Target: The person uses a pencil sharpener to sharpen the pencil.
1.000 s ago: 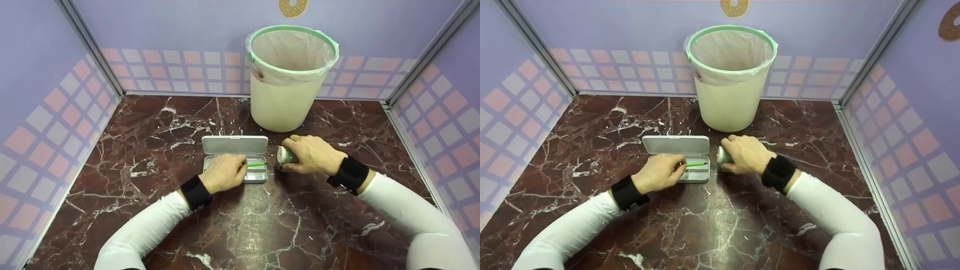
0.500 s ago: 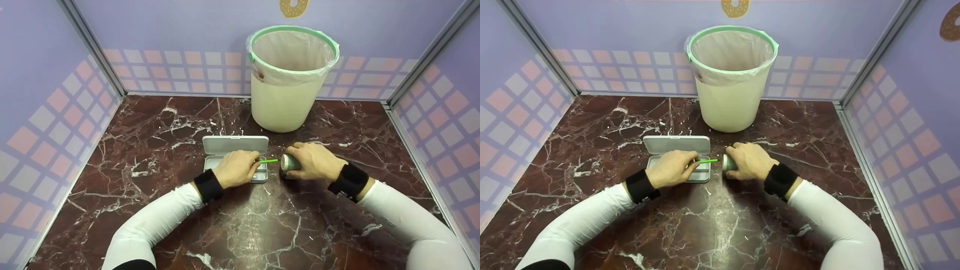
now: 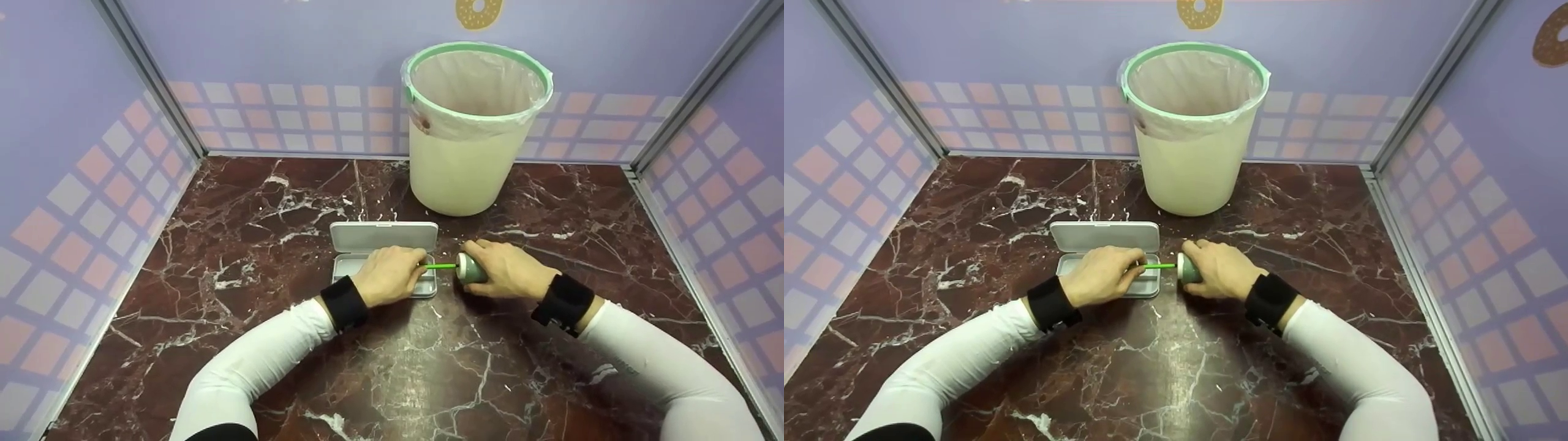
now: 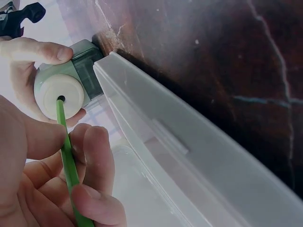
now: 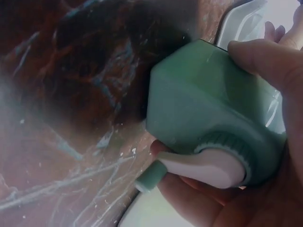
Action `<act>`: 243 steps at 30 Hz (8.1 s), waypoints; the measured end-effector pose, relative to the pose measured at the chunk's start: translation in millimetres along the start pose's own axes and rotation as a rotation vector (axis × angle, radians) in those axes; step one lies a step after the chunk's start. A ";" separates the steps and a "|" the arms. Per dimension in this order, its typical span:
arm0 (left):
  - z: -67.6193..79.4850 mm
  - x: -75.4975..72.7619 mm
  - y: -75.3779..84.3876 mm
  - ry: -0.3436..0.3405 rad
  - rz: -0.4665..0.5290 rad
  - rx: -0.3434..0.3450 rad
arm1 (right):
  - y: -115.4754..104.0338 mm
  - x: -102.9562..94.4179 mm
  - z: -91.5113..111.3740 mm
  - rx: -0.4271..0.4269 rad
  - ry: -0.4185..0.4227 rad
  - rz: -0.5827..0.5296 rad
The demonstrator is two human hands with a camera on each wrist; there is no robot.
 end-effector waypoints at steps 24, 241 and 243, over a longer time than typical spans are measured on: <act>-12.2 6.7 9.9 0.026 -0.007 0.013 | -1.5 -1.0 -0.1 0.007 -0.003 -0.036; -94.8 16.9 92.0 -0.189 -0.141 0.076 | 18.0 -71.6 34.4 0.151 0.113 -0.029; -94.4 18.4 92.6 -0.191 -0.142 0.086 | 19.7 -71.4 34.0 0.157 0.101 -0.042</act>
Point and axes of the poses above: each hand's wrist, its own z-axis away from the middle knuckle, its own x-axis out of the palm, y = z × x, the point moved 4 cm from there along -z, towards the middle knuckle, and after that the axes turned 6 degrees about -z, right-handed, at the moved point
